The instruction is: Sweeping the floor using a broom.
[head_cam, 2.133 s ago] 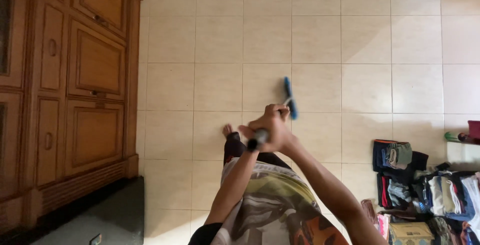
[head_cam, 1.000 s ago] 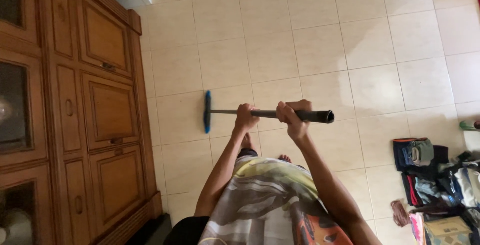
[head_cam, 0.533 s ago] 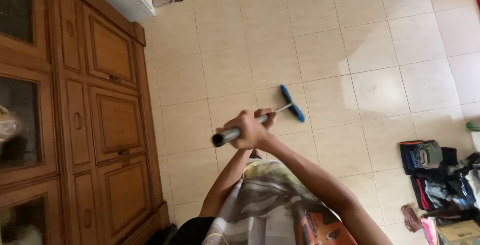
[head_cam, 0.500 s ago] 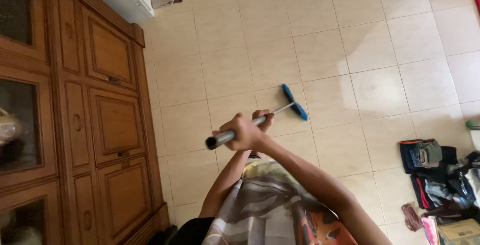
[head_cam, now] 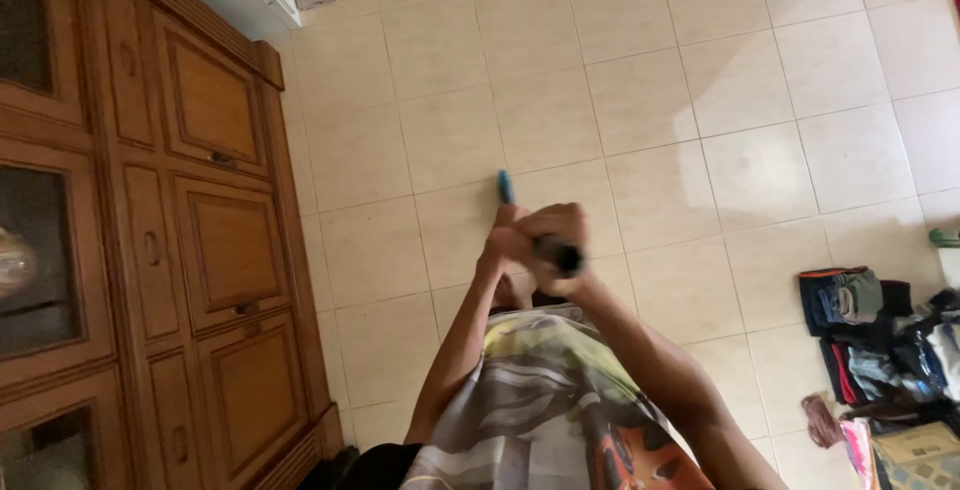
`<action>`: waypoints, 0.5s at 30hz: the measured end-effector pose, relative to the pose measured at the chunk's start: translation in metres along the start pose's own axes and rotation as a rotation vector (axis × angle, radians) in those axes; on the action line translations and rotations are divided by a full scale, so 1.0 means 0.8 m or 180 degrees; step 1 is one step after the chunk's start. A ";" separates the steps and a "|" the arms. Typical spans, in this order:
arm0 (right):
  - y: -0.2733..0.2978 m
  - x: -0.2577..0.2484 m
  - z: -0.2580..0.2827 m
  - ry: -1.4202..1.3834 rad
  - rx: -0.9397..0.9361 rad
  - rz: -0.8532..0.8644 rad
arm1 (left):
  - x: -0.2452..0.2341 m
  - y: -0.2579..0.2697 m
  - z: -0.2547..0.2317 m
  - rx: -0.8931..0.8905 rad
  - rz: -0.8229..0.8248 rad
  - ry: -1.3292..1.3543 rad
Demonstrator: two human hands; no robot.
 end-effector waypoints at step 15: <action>0.036 -0.022 -0.175 -0.1870 0.1325 -0.1200 | -0.076 -0.067 0.030 0.0356 -0.2177 -0.2510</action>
Point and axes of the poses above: each hand's wrist, its own y-axis away from the middle knuckle, its own x-axis out of the palm, z = x × y, the point moved 4 cm from there along -y, towards the middle knuckle, and after that the axes turned 15 degrees about -x, right-handed, at the moved point
